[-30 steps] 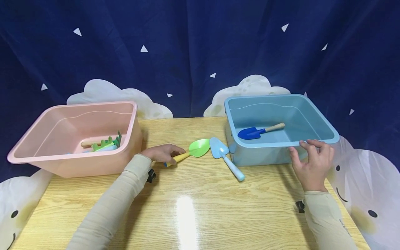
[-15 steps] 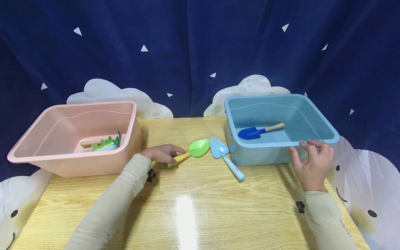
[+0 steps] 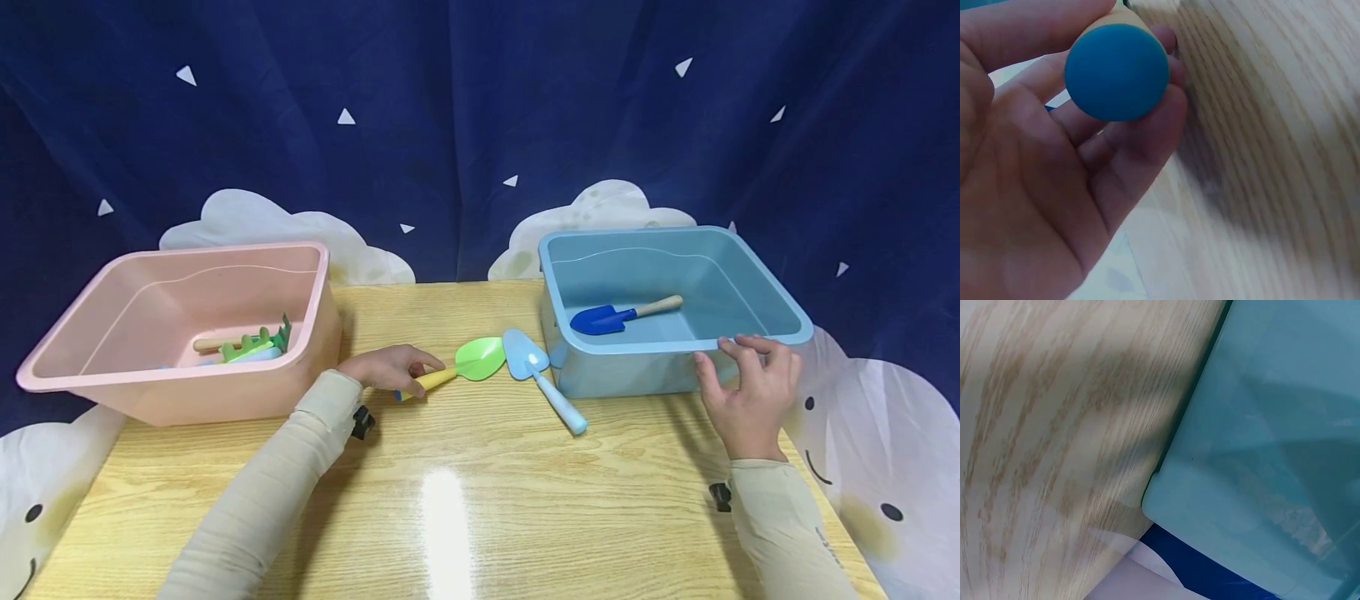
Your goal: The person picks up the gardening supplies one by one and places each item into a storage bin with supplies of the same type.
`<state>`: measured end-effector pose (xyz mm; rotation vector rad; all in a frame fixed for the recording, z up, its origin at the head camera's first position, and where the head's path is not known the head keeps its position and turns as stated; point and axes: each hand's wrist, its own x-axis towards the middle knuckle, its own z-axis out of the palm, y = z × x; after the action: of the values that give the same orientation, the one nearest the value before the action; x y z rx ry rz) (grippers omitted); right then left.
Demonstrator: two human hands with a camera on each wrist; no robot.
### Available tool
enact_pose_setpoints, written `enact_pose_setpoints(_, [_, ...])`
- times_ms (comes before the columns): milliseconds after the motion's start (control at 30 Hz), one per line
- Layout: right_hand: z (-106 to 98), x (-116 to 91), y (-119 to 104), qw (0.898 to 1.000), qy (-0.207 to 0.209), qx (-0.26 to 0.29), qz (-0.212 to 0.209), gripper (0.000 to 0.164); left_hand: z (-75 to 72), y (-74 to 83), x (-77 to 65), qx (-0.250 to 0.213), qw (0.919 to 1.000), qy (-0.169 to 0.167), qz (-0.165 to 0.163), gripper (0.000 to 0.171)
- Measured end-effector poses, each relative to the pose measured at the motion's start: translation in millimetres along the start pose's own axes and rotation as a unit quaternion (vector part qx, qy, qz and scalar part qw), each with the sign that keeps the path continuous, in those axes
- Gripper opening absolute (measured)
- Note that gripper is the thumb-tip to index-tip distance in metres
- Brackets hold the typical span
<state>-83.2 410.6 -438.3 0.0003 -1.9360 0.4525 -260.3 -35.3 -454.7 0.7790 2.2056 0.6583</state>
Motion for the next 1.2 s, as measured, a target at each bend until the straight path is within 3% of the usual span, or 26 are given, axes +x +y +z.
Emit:
enact_pose_setpoints(267, [0,-1,1,1.000,-0.008,0.000,0.002,0.079,-1.8,-3.2,0.8,-0.009,0.9997,-0.011,0.018,0.060])
enact_pose_setpoints(500, [1,-1,3,1.000,-0.005,-0.003,0.000,0.080,-7.5,-19.2,-4.1,-0.085,0.9959,-0.012,0.029,0.056])
enact_pose_setpoints(633, [0,-1,3,1.000,-0.005,-0.009,0.002,0.080,-10.3,-21.6,-8.8,-0.149,0.9873,0.008,0.054,0.057])
enact_pose_setpoints(767, [0,0,2,1.000,-0.003,-0.007,0.004,0.080,-12.2,-16.8,-12.4,-0.210,0.9742,0.041,0.072,0.057])
enact_pose_setpoints(933, [-1,1,2,1.000,-0.005,-0.009,0.004,0.080,-12.6,-6.7,-10.5,-0.238,0.9641,0.073,0.091,0.058])
enact_pose_setpoints(1200, [-1,-1,6,1.000,-0.015,-0.007,0.006,0.080,-15.8,11.1,-6.9,-0.222,0.9666,0.090,0.092,0.058])
